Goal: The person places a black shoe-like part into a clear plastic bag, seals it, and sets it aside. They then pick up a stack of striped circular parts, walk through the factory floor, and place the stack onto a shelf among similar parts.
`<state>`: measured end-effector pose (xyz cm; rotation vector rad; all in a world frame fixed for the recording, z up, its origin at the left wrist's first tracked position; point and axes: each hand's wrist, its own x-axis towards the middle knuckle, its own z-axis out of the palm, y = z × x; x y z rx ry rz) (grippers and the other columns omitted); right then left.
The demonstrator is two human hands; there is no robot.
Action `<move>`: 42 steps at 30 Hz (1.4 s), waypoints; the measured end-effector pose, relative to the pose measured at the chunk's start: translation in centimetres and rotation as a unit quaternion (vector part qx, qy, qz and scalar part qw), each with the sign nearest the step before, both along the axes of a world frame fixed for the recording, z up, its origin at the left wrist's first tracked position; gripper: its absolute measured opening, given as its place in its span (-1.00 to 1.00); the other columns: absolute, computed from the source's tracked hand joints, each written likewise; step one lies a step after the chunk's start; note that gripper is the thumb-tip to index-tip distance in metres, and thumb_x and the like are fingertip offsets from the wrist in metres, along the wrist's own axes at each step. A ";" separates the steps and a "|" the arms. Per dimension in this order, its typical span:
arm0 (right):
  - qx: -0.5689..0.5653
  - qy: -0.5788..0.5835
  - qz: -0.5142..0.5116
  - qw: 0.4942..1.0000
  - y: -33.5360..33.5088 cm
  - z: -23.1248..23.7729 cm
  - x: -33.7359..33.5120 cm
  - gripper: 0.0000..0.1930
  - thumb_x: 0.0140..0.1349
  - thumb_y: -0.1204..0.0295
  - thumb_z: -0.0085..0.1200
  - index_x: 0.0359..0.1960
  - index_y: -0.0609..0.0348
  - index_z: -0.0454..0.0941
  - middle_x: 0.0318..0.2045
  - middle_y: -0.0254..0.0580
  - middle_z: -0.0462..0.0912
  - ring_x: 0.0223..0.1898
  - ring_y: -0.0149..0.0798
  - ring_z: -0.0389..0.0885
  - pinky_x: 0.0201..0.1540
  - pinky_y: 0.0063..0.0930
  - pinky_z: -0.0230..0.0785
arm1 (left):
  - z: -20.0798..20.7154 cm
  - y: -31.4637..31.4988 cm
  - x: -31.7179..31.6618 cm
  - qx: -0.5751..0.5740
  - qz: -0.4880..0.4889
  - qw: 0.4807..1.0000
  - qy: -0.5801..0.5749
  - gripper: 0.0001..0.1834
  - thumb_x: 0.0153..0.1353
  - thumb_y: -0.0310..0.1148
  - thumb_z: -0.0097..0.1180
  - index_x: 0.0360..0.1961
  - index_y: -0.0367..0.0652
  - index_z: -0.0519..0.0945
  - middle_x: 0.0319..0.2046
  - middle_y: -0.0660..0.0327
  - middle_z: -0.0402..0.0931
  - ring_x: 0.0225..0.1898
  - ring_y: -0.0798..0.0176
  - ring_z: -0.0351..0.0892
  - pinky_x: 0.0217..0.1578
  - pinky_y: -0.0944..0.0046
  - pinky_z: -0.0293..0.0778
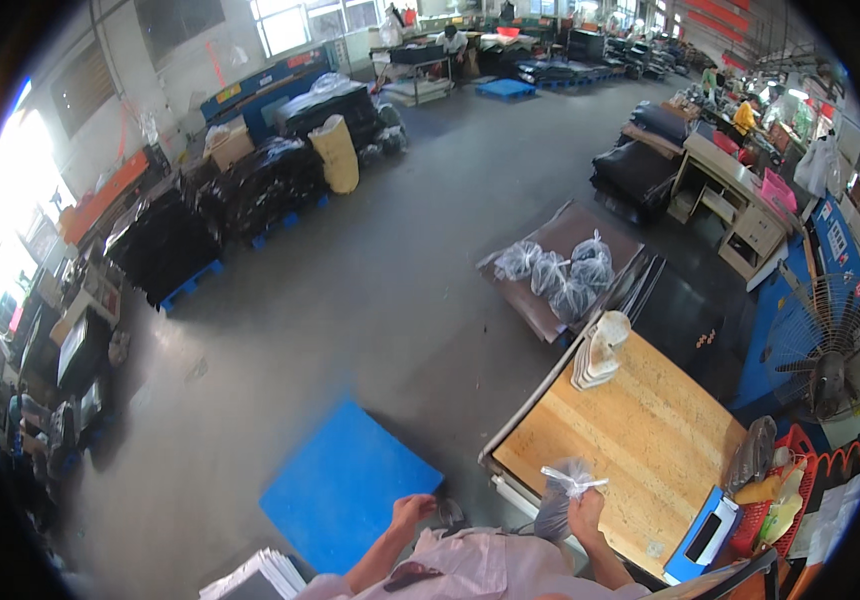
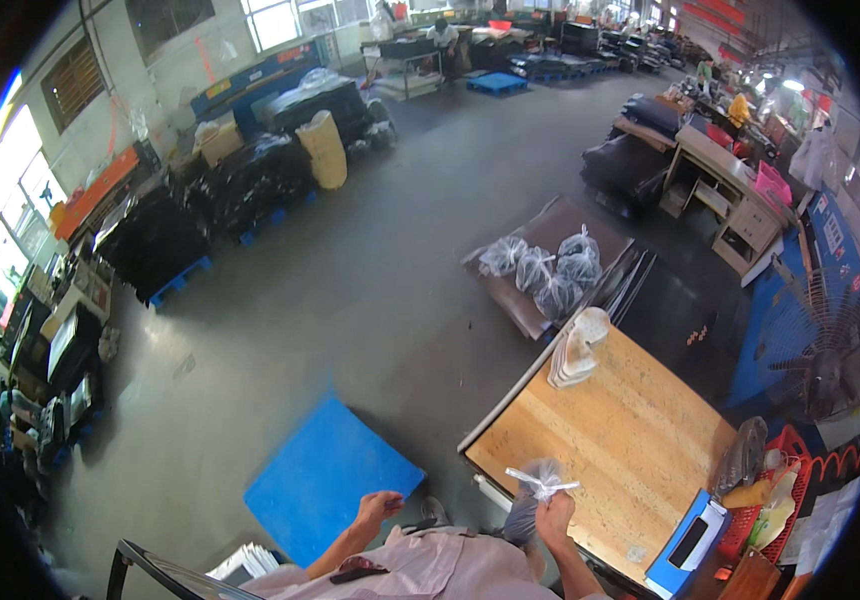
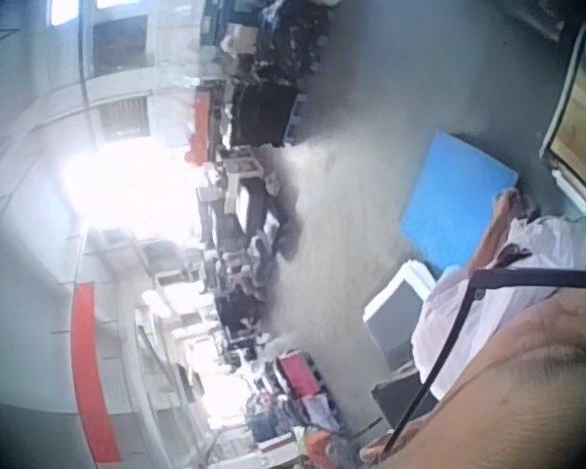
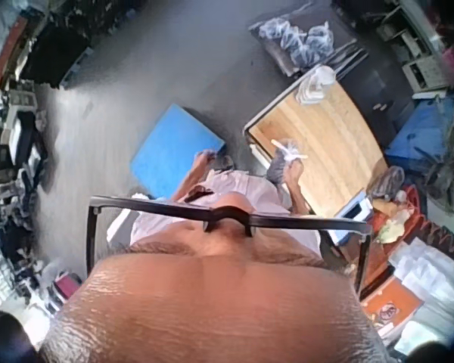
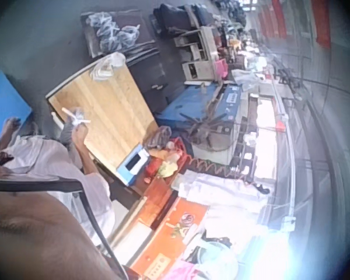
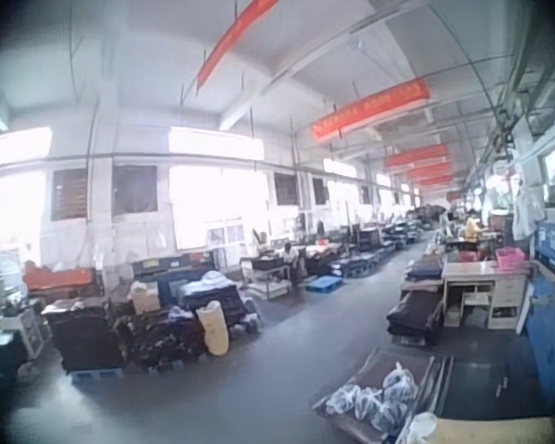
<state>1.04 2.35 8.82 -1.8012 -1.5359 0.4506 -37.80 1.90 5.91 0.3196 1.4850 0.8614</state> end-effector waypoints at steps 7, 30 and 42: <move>0.000 0.135 0.057 0.989 7.4 1.4 -9.8 -0.85 0.16 0.45 0.03 -0.42 0.29 0.57 -0.59 0.12 0.55 -0.54 0.08 0.57 -0.47 -0.13 0.32 | 3.1 1.6 -5.5 0.024 0.072 0.997 0.027 -0.70 0.29 -0.34 0.04 -0.16 -0.38 0.65 -0.19 0.02 0.66 -0.18 0.13 0.68 -0.12 0.20 0.58; -0.038 -0.049 -0.130 0.990 52.5 -11.9 -7.2 -0.88 0.06 0.43 0.11 -0.48 0.23 0.53 -0.44 0.13 0.60 -0.31 0.24 0.58 -0.27 0.13 0.38 | 2.5 18.0 -18.7 -0.148 -0.083 0.971 0.170 -0.60 0.26 -0.30 0.07 -0.03 -0.45 0.58 -0.11 -0.10 0.63 -0.09 -0.01 0.68 -0.10 0.15 0.64; 0.001 0.135 -0.065 0.989 59.7 -2.7 -12.2 -0.76 0.18 0.25 0.01 -0.52 0.11 0.57 -0.55 0.03 0.57 -0.47 0.13 0.54 -0.36 0.00 0.36 | -1.7 38.4 -18.5 -0.069 -0.213 0.972 0.076 -0.61 0.36 -0.26 0.00 -0.07 -0.44 0.59 -0.20 -0.04 0.66 -0.11 0.04 0.69 -0.15 0.16 0.63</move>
